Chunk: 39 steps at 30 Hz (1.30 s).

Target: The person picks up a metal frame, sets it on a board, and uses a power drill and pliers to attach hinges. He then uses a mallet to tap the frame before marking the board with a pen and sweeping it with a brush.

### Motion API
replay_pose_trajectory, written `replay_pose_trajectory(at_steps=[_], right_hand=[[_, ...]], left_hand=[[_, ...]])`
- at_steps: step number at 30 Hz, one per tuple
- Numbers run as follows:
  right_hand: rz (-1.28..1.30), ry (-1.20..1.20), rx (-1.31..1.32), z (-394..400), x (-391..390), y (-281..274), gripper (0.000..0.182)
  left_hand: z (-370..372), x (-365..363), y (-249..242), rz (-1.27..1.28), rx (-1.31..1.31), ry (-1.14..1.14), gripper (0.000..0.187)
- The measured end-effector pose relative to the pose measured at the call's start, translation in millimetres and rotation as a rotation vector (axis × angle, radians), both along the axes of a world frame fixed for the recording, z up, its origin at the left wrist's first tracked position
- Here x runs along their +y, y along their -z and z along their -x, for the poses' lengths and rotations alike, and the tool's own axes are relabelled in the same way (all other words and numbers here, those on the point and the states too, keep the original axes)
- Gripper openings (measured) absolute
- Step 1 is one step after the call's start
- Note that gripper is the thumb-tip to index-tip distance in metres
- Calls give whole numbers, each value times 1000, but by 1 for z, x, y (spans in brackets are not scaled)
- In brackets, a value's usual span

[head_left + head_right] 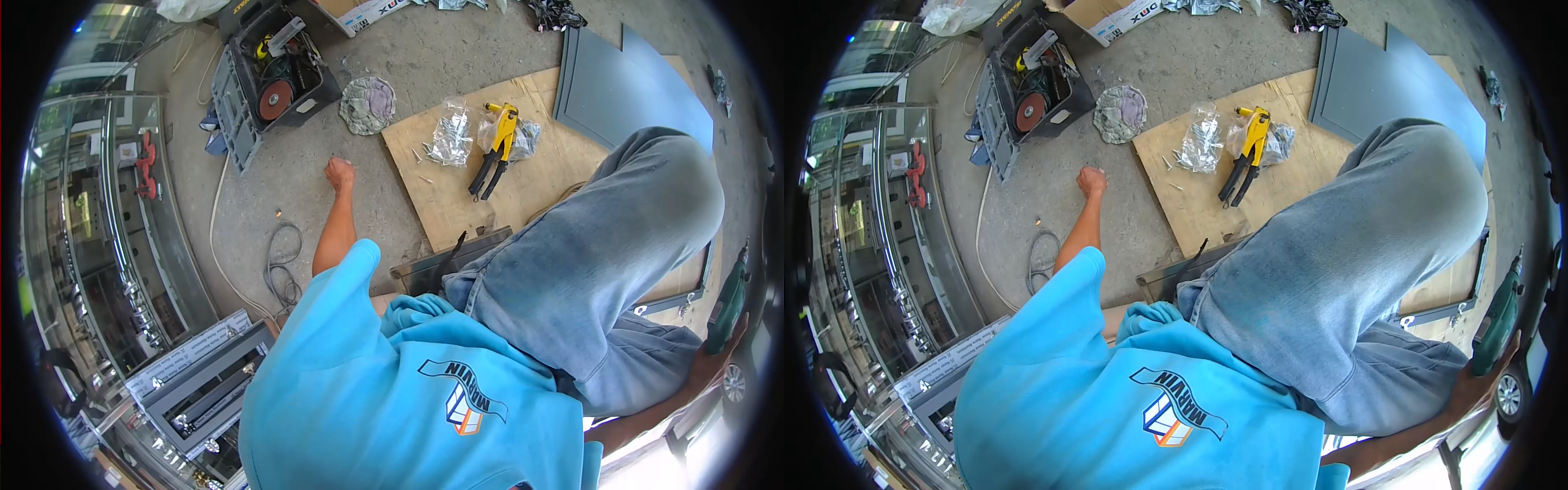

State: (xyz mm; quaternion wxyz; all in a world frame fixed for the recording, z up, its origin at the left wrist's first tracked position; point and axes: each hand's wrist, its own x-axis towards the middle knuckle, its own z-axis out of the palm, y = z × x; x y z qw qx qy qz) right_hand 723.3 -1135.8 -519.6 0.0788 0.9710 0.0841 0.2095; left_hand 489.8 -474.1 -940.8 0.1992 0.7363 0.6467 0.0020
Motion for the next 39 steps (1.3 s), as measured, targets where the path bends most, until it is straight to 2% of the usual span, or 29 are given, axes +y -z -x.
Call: replay_pose_trajectory(at_steps=[1, 4, 7, 11, 14, 16, 20, 21, 23, 24, 26, 28, 29, 31, 32, 34, 37, 38, 39], right_hand=[[-6, 12, 2, 0, -5, 0, 76], [-30, -21, 4, 1, -3, 1, 77], [-23, -75, -14, -1, -13, 4, 77], [-38, 29, 23, 1, -16, 3, 76], [-45, -20, -7, 0, -15, 4, 75], [-16, -90, -55, 0, -12, 4, 73], [-26, -124, -43, -2, -8, 3, 72], [-39, -129, -35, -3, -7, 3, 72], [-48, -131, -38, -3, -6, 3, 72], [-47, -119, -44, -3, -7, 3, 71], [-47, -101, -53, -2, -7, 1, 71], [-53, -61, -47, 0, -6, 2, 71], [-53, -59, -43, 1, -6, 2, 71], [-50, -39, -29, 3, -6, 2, 70], [-54, -37, -29, 4, -5, 2, 70], [-41, -75, -47, 5, -5, 2, 71], [-51, -88, -38, 5, -7, 1, 71], [-41, -87, -22, 3, -12, 1, 71], [-63, -89, -4, 0, -17, 3, 72]], left_hand=[[0, 7, 3, 93, 22, 49, 20], [-3, 11, 3, 94, 62, 51, 17], [-10, 0, -1, -58, 114, 156, 16], [-11, -2, 4, -93, 111, 245, 17], [-15, -2, -3, -78, 98, 291, 17], [-31, -28, -26, -140, -138, 314, 16], [-60, -89, -41, 93, -387, 434, 13], [-68, -100, -42, 92, -391, 428, 13], [-84, -117, -51, 303, -545, 346, 15], [-92, -119, -70, 210, -480, 437, 18], [-97, -96, -56, -88, -497, 498, 24], [-107, -51, -60, -470, -493, 383, 28], [-107, -23, -74, -636, -434, 417, 36], [-105, 15, -115, -760, -286, 348, 39], [-98, 31, -116, -763, -286, 351, 39], [-89, 56, -115, -568, -199, 494, 45], [-86, 58, -130, -636, -111, 401, 44], [-82, 61, -125, -778, -129, 503, 41], [-80, 63, -124, -771, -111, 509, 41]])
